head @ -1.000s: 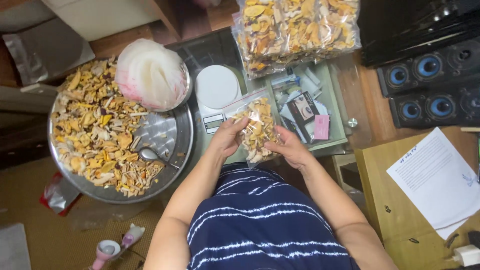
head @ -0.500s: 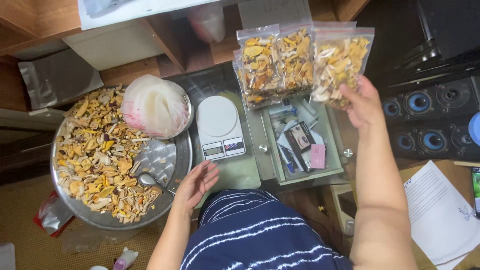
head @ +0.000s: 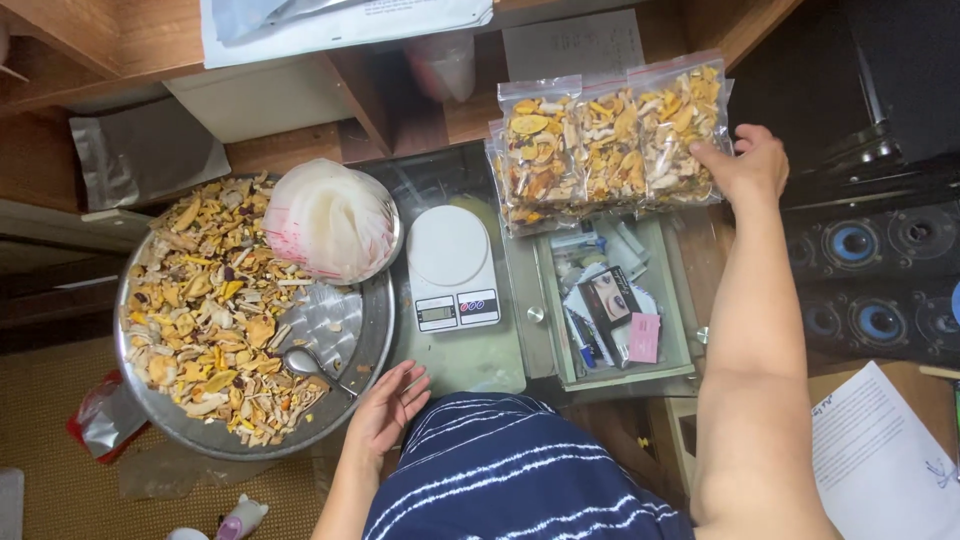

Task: The person uses a spoon to transfer dried mushrooms from a large metal tray into small plastic bags, then seals the bags by hand and places them on a scale or a finished stack.

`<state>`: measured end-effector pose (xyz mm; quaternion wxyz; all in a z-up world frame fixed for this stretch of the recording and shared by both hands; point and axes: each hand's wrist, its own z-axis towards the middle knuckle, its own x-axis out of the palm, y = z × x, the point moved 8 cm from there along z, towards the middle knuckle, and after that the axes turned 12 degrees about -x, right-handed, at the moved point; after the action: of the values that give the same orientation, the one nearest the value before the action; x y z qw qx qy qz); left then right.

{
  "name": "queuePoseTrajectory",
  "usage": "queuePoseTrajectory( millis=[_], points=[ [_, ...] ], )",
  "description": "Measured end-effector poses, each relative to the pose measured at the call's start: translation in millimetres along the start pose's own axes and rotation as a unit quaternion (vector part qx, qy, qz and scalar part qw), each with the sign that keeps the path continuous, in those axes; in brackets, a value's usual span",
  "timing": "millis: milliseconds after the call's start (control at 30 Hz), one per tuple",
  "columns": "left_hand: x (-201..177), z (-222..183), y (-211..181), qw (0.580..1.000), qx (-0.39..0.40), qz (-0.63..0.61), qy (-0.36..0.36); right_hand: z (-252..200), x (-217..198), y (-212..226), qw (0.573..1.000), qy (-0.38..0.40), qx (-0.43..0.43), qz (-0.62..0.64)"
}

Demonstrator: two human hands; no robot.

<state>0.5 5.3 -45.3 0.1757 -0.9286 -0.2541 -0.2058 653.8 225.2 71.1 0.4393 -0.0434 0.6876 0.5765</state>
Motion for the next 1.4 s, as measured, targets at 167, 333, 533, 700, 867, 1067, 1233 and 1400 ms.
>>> queuePoseTrajectory(
  millis=[167, 333, 533, 700, 867, 1067, 1233, 1400],
  points=[
    [-1.5, 3.3, 7.9, 1.000, -0.009, -0.005, -0.016, -17.9, 17.0, 90.5, 0.940, 0.025, -0.267, -0.210],
    [-7.7, -3.9, 14.3, 0.999, -0.009, -0.033, -0.032, -33.2, 49.0, 99.2, 0.938, 0.172, -0.137, -0.267],
    [-26.9, -18.1, 12.4, 0.998, 0.020, -0.052, -0.034, -36.1, 50.8, 111.6, 0.929, 0.049, -0.277, -0.242],
    [-43.1, -33.7, 9.3, 0.996, 0.035, -0.060, -0.056, -111.3, 92.3, 203.0, 0.851, -0.014, -0.507, -0.135],
    [-86.7, -18.1, 22.7, 0.997, 0.041, -0.042, -0.054, -212.8, 185.9, 296.0, 0.766, 0.088, -0.635, 0.047],
    [-147.1, -60.5, 11.8, 0.991, 0.080, -0.081, -0.070, -247.4, 267.7, 408.6, 0.725, 0.081, -0.683, 0.038],
    [-184.4, -120.7, -22.4, 0.972, 0.158, -0.171, -0.040, -205.0, 341.4, 416.4, 0.802, 0.141, -0.547, -0.194],
    [-230.1, -135.4, -36.4, 0.963, 0.190, -0.183, -0.048, -168.8, 364.2, 378.1, 0.849, 0.153, -0.447, -0.235]
  ],
)
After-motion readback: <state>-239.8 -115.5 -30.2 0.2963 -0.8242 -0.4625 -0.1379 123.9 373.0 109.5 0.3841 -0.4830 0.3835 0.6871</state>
